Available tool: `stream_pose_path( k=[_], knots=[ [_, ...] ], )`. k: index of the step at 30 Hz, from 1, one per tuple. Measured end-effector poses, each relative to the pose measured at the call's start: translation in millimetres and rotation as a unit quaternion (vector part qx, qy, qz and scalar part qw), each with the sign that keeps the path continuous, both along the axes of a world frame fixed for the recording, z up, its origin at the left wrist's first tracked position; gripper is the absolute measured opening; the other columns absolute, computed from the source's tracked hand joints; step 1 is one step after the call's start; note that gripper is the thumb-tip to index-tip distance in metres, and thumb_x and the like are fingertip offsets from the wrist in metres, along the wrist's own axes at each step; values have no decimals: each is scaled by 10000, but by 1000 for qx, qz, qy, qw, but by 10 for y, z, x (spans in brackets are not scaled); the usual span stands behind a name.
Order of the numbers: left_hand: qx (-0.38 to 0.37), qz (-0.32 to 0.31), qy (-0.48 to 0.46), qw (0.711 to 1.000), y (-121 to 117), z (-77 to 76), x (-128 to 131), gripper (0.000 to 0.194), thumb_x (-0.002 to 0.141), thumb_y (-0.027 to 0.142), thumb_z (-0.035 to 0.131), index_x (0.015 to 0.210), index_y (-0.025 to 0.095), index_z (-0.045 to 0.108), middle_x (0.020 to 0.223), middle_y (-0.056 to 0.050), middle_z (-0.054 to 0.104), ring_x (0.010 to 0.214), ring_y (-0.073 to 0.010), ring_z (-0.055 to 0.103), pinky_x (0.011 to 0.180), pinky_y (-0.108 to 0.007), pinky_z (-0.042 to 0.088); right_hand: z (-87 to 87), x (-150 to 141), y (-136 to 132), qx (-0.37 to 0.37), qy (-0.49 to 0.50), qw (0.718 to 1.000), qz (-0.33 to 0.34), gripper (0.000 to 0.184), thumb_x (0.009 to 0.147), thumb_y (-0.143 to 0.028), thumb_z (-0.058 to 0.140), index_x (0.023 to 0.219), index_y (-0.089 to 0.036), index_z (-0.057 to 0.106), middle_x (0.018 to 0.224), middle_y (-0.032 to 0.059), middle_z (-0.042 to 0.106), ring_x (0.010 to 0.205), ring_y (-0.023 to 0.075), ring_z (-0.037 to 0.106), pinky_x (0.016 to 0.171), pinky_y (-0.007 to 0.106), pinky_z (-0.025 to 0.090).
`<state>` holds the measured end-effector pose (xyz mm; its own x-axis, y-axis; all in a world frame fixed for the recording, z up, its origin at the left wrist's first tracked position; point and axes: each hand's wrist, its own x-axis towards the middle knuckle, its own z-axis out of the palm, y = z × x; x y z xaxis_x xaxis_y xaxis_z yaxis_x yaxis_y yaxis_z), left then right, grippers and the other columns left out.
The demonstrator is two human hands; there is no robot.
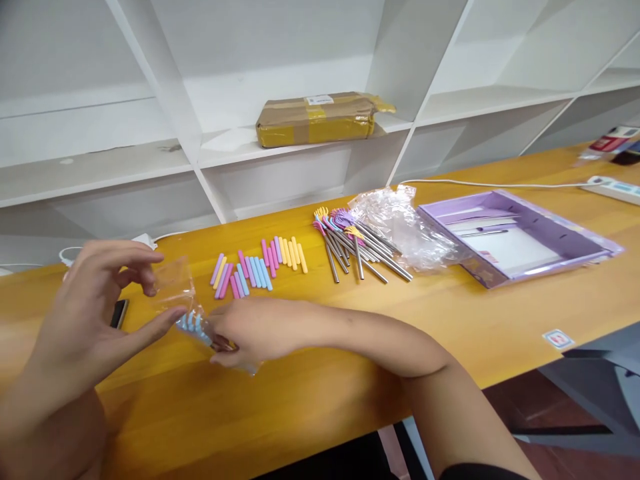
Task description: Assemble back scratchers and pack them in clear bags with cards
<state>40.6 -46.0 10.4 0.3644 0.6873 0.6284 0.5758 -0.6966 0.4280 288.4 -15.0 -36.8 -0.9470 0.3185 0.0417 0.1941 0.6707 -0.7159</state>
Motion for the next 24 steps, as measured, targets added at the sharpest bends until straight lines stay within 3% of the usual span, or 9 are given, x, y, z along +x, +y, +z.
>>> stream_pose_path(
  k=[3, 8, 12, 16, 20, 24],
  knots=[
    [-4, -4, 68, 998, -74, 100, -64, 510, 804, 341, 888, 1287, 316, 725, 1131, -51, 697, 992, -270, 669, 857, -418, 573, -57, -57, -27, 0, 33, 999, -9, 264, 1014, -339, 694, 842, -174, 579, 806, -10, 628, 676, 107, 505, 652, 249, 379],
    [5, -4, 94, 996, -180, 187, -50, 358, 908, 343, 812, 1258, 331, 737, 1233, -75, 728, 1111, -308, 698, 945, -452, 584, -136, -151, -47, -17, 29, 999, 11, 246, 1041, -351, 681, 907, -163, 593, 835, -4, 642, 687, 99, 506, 659, 237, 391],
    [10, -26, 116, 993, -209, 202, -34, 222, 951, 276, 764, 1171, 304, 770, 1137, -41, 785, 996, -249, 746, 844, -357, 600, -266, -248, -42, -12, -10, 1000, 18, 215, 1030, -339, 702, 958, -149, 630, 832, -11, 645, 669, 90, 501, 643, 232, 387],
    [-34, -10, 107, 994, -291, 224, -27, 148, 958, 260, 743, 1097, 293, 782, 1015, -3, 805, 882, -196, 753, 787, -276, 569, -387, -291, 8, -23, -14, 999, 45, 216, 1001, -321, 750, 943, -140, 648, 852, -7, 671, 687, 84, 537, 655, 222, 395],
    [-33, 1, 85, 996, -365, 246, 10, 142, 941, 236, 748, 1072, 284, 774, 958, 23, 801, 817, -162, 736, 736, -239, 535, -338, -171, 144, -2, -7, 997, 77, 252, 955, -363, 810, 967, -143, 687, 957, 16, 716, 752, 100, 588, 676, 229, 399],
    [-20, 24, 56, 998, -394, 224, 30, 124, 935, 214, 736, 1027, 281, 785, 930, 47, 802, 784, -137, 731, 738, -226, 534, -214, 64, 387, 66, -71, 995, 0, 324, 911, -385, 856, 1082, -140, 731, 1073, 57, 739, 851, 146, 625, 702, 253, 383]
  ],
)
